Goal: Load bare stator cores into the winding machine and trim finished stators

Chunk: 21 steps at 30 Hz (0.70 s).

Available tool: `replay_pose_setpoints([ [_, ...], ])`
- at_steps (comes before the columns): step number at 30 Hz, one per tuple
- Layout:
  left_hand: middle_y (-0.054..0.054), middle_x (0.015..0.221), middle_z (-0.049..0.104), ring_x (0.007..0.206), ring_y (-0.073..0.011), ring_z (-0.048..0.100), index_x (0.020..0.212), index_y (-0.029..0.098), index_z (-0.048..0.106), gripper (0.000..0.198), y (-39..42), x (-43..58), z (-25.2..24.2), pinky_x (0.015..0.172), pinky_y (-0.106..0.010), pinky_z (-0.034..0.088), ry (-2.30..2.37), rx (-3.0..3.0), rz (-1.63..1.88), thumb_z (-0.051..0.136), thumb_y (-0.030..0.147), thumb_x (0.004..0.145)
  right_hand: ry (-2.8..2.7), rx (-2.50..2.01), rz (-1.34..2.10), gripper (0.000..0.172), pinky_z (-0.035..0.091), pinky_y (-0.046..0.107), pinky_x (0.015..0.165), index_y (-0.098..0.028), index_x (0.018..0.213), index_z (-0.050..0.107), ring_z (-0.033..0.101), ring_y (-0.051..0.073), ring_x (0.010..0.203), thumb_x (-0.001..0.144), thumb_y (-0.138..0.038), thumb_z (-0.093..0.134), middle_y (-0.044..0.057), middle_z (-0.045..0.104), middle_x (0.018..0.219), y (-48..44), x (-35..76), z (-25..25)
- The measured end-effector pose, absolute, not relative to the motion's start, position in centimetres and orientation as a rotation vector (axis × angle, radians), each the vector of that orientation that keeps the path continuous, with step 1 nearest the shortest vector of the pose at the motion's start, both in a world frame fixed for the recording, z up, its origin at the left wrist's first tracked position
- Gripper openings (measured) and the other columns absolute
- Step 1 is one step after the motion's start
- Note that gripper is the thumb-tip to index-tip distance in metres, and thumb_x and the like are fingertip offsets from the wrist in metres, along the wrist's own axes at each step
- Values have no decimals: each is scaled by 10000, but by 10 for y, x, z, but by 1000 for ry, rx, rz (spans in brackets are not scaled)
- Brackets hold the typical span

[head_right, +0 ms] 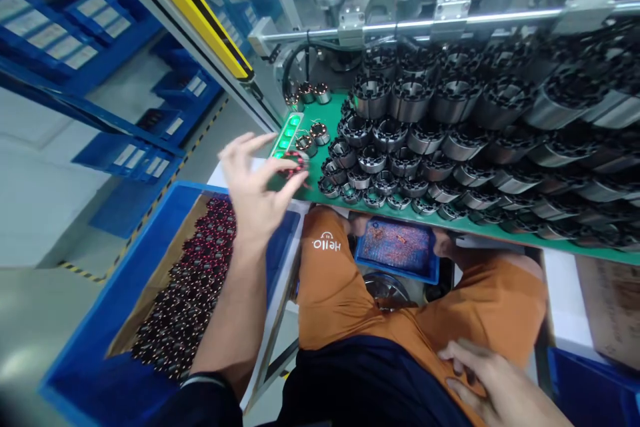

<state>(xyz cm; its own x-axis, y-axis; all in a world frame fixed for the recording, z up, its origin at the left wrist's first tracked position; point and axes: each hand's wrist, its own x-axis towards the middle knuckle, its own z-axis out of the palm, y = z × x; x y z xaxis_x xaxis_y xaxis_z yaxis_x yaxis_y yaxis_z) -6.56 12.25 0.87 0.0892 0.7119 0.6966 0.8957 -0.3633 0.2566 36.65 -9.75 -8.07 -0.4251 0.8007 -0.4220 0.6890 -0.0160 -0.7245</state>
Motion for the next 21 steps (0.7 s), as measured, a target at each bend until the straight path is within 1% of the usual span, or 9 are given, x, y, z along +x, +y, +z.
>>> replay_pose_setpoints([
  [3, -31, 1194, 715, 1221, -278, 726, 1081, 280, 644, 273, 91, -49, 34, 1102, -557, 572, -1567, -2148, -1590, 853, 332, 912, -2047, -1565, 1487, 194, 617, 239, 748, -259, 1026, 803, 760, 196, 803, 983, -404, 681, 62, 752, 896, -87, 355, -63],
  [5, -42, 1190, 663, 1092, -268, 781, 1162, 283, 577, 494, 69, -31, 47, 933, -471, 665, -1566, -2277, -1849, 930, 335, 821, -1973, -1537, 1407, 174, 617, 263, 743, -265, 1043, 807, 745, 199, 792, 984, -396, 709, 53, 730, 866, -76, 343, -43],
  [7, -47, 1212, 651, 1038, -272, 796, 1204, 303, 542, 634, 53, -12, 51, 839, -436, 691, -1580, -2547, -1961, 982, 315, 747, -1814, -1539, 1302, 189, 619, 282, 763, -282, 1110, 806, 743, 201, 823, 969, -395, 753, 48, 741, 907, -63, 329, -20],
  [10, -28, 1214, 662, 1074, -286, 794, 1227, 345, 541, 649, 41, 16, 42, 857, -429, 700, -1550, -3003, -2019, 973, 272, 748, -1354, -1450, 1323, 323, 631, 303, 806, -287, 1325, 719, 729, 179, 848, 1055, -442, 633, 50, 744, 966, -40, 306, 6],
  [12, -32, 1247, 656, 1108, -301, 791, 1263, 353, 545, 670, 38, 32, 30, 866, -410, 695, -1493, -3179, -2025, 960, 256, 746, -1170, -1286, 1496, 423, 645, 324, 834, -288, 1405, 658, 743, 186, 902, 1062, -527, 596, 63, 757, 1054, -27, 295, 15],
  [14, -39, 1262, 672, 1091, -299, 798, 1301, 334, 556, 690, 36, 44, 21, 883, -386, 684, -1385, -3300, -1939, 942, 222, 741, -1082, -1201, 1684, 502, 652, 331, 866, -278, 1436, 623, 761, 194, 955, 1035, -581, 629, 71, 769, 1109, -19, 290, 20],
  [17, -32, 1252, 720, 1090, -289, 800, 1362, 322, 565, 733, 32, 54, 13, 941, -371, 667, -1177, -3463, -1812, 900, 147, 734, -1080, -1120, 1873, 584, 657, 347, 910, -276, 1444, 601, 779, 203, 1000, 955, -546, 773, 64, 784, 1163, -17, 286, 27],
  [19, -28, 1267, 746, 1111, -282, 795, 1399, 336, 570, 740, 28, 56, 11, 938, -371, 670, -1119, -3543, -1788, 872, 127, 757, -1115, -1116, 1860, 606, 659, 350, 913, -270, 1428, 611, 784, 199, 1002, 915, -499, 836, 59, 790, 1172, -20, 286, 29],
  [21, -25, 1325, 752, 1152, -276, 781, 1397, 349, 615, 647, 23, 53, 11, 906, -381, 679, -1177, -3442, -1902, 822, 131, 824, -1139, -1181, 1745, 587, 659, 337, 908, -255, 1404, 640, 782, 188, 991, 906, -483, 851, 55, 795, 1143, -25, 286, 29],
])
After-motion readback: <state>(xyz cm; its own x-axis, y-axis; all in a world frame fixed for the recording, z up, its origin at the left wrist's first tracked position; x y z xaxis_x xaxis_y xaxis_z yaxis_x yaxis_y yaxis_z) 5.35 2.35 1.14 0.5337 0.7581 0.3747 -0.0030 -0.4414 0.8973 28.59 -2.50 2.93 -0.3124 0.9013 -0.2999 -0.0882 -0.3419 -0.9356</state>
